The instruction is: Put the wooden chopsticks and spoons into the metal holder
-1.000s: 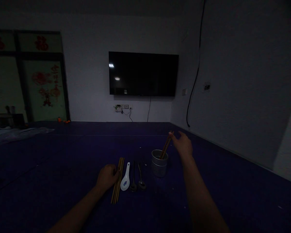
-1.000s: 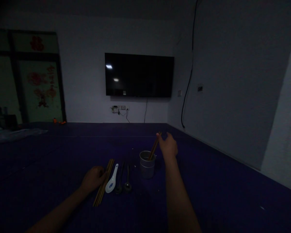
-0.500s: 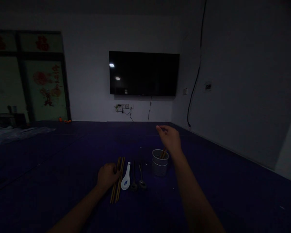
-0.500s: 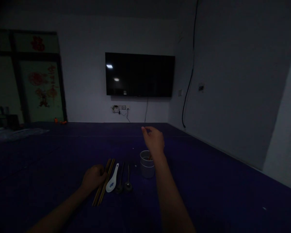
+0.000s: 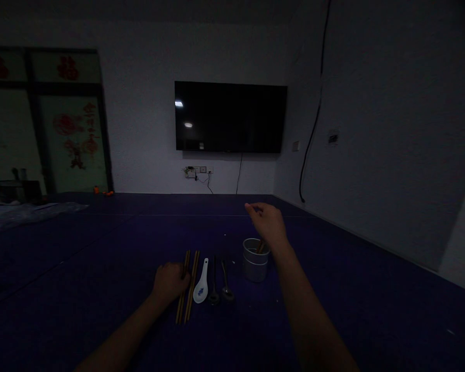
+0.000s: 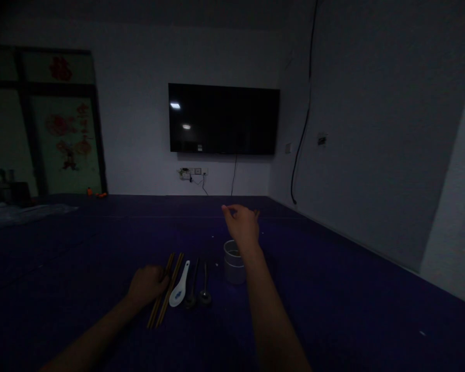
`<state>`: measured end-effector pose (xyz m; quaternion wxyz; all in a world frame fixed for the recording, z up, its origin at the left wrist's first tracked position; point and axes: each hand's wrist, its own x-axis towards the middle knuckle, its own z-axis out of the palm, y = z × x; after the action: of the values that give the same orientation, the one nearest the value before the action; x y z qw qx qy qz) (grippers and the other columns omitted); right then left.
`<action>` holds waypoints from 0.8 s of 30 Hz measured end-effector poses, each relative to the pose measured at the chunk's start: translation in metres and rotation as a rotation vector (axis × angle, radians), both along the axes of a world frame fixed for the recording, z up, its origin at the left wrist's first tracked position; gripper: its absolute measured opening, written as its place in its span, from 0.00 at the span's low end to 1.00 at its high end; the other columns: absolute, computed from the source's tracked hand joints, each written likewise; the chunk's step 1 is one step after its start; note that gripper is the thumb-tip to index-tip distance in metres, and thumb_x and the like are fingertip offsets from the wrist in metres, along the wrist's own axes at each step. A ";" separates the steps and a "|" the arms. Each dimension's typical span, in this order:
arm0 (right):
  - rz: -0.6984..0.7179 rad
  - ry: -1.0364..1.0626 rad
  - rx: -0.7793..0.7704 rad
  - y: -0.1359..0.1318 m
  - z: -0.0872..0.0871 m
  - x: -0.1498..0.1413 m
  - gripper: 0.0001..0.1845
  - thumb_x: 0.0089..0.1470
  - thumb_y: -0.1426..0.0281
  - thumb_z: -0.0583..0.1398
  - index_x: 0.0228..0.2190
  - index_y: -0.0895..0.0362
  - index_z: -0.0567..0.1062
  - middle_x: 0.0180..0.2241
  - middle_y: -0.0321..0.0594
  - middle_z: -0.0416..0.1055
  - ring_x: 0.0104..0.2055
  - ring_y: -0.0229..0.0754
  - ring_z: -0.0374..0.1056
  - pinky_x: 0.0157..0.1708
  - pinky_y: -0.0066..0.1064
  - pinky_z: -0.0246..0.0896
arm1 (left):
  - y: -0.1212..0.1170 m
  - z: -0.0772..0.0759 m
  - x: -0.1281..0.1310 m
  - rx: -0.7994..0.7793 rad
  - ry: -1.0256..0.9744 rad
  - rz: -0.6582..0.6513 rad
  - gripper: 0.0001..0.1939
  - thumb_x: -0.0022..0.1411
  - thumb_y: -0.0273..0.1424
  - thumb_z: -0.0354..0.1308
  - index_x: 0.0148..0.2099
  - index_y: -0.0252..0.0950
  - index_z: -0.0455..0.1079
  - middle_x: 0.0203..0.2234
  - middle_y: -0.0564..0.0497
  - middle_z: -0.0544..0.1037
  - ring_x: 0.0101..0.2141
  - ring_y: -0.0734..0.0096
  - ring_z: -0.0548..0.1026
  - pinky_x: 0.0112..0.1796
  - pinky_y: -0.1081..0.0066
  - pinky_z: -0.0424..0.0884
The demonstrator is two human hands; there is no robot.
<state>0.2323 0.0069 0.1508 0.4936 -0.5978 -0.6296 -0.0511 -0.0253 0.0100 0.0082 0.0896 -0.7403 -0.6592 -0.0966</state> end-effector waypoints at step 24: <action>0.082 -0.149 -0.177 -0.003 -0.002 -0.008 0.20 0.57 0.57 0.53 0.35 0.57 0.80 0.25 0.42 0.76 0.30 0.41 0.71 0.27 0.27 0.57 | -0.007 0.012 0.006 -0.135 0.099 -0.012 0.21 0.63 0.35 0.41 0.39 0.33 0.75 0.36 0.39 0.79 0.41 0.57 0.76 0.42 0.61 0.66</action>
<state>0.2240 0.0035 0.1492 0.3922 -0.6074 -0.6905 -0.0194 -0.0192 0.0026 0.0198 0.0714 -0.7523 -0.6547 -0.0155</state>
